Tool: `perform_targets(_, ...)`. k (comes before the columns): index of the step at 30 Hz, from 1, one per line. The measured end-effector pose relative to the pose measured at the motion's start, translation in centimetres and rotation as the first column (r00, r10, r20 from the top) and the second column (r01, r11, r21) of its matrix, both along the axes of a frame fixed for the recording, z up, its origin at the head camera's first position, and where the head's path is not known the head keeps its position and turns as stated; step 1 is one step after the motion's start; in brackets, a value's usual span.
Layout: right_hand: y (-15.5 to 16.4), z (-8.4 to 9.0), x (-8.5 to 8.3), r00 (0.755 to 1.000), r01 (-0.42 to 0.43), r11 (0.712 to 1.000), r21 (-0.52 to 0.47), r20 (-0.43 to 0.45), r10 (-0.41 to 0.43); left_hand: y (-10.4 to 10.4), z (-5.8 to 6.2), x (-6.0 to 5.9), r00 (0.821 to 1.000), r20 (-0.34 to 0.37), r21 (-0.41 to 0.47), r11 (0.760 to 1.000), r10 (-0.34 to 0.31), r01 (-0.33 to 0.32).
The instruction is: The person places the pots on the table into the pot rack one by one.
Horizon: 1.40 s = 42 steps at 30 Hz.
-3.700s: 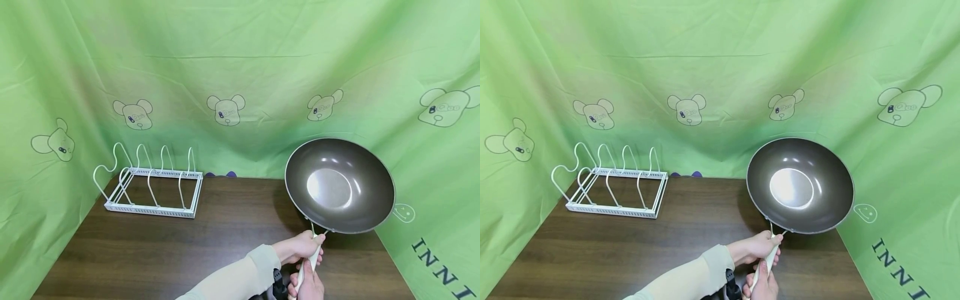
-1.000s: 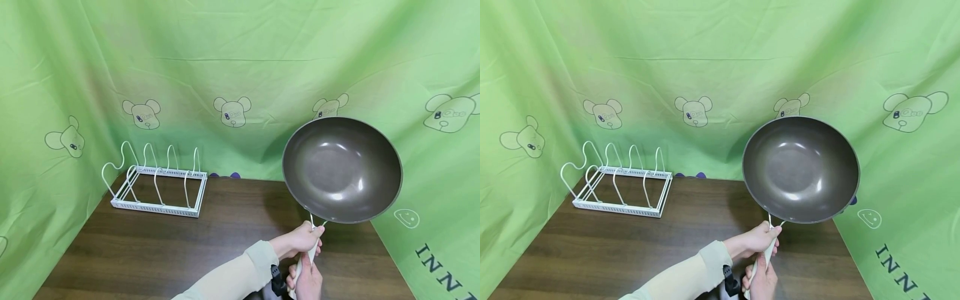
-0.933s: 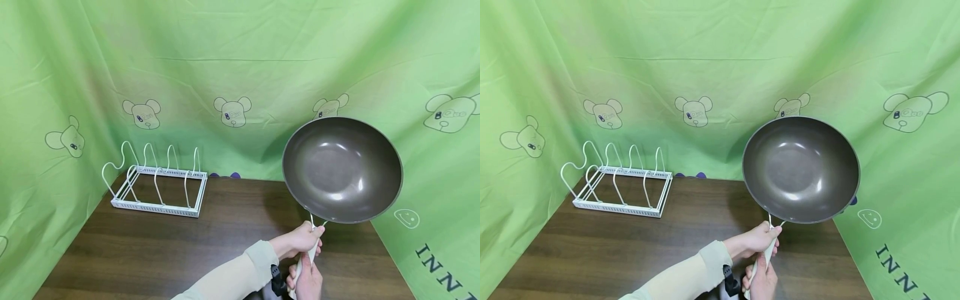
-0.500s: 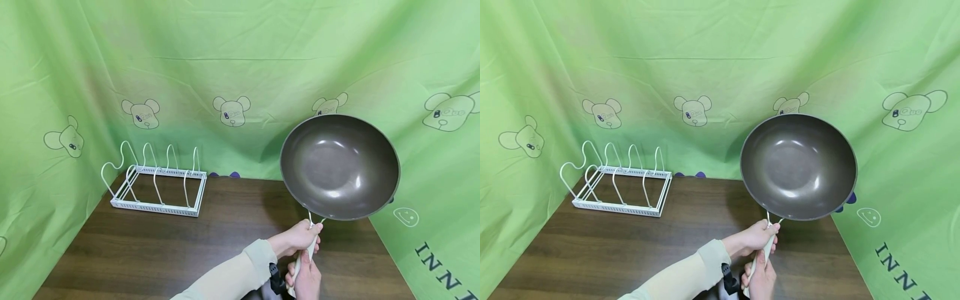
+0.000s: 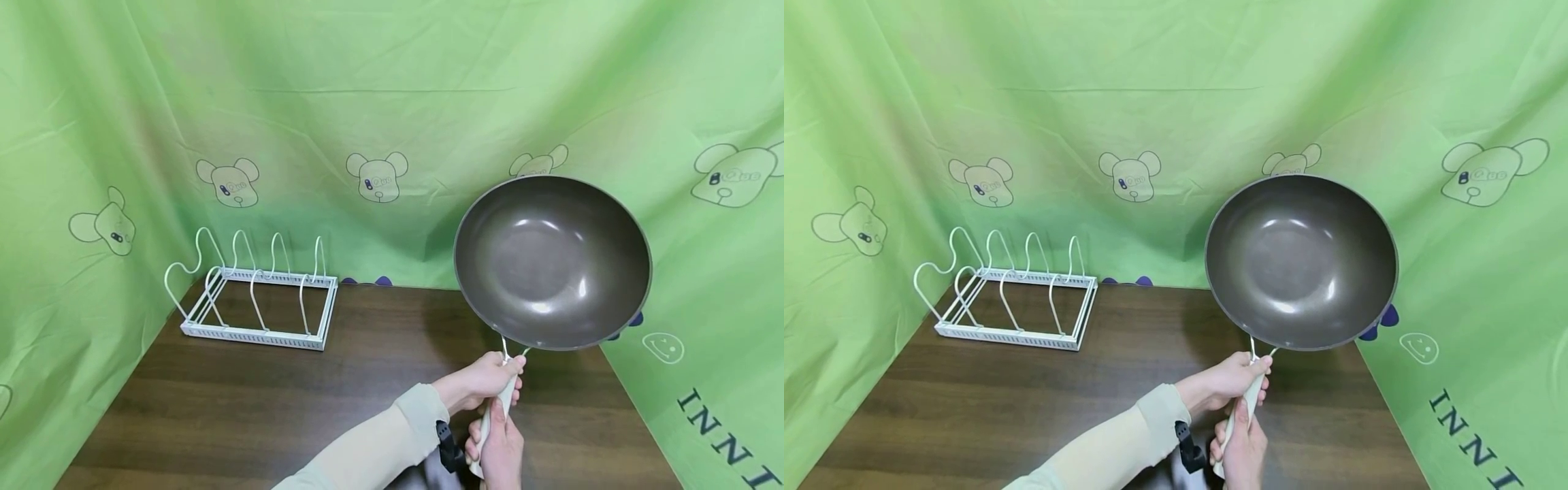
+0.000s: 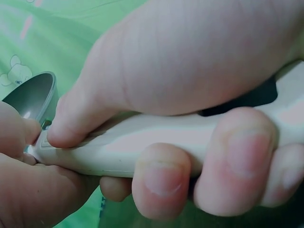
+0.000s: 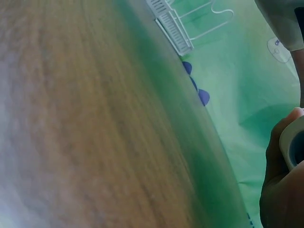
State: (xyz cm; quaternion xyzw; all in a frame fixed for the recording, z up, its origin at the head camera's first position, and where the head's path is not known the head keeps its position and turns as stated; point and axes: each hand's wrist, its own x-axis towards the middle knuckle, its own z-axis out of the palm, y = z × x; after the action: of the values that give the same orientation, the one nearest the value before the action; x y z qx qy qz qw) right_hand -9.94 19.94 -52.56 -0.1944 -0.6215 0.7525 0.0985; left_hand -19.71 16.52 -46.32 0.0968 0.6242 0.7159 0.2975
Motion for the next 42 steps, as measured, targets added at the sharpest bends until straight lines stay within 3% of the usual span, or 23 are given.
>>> perform_targets(12, 0.0, 0.1, 0.3, 0.999, -0.031, 0.999, 0.041, 0.019, 0.03, 0.0, -1.0, -0.4, 0.991, 0.124, 0.094, 0.995, -0.056, 0.044)
perform_targets(20, 0.1, 0.3, 0.4, 0.999, -0.042, 0.998, 0.05, -0.033, 0.044, -0.4, -0.8, -0.7, 0.977, 0.176, 0.163, 0.982, -0.12, 0.092)
perform_targets(27, 0.3, 0.8, 0.4, 0.996, -0.076, 0.997, 0.029, -0.034, 0.077, -0.8, -0.7, -1.1, 0.966, 0.185, 0.2, 0.969, -0.18, 0.142)
perform_targets(34, 0.3, 1.1, 0.4, 0.996, -0.087, 0.996, 0.032, -0.001, 0.087, -0.8, -0.8, -1.1, 0.961, 0.206, 0.226, 0.965, -0.183, 0.135)
perform_targets(42, 0.2, 1.2, 0.4, 0.997, -0.078, 0.996, 0.037, -0.026, 0.079, -0.8, -0.6, -1.1, 0.954, 0.219, 0.28, 0.95, -0.206, 0.141)
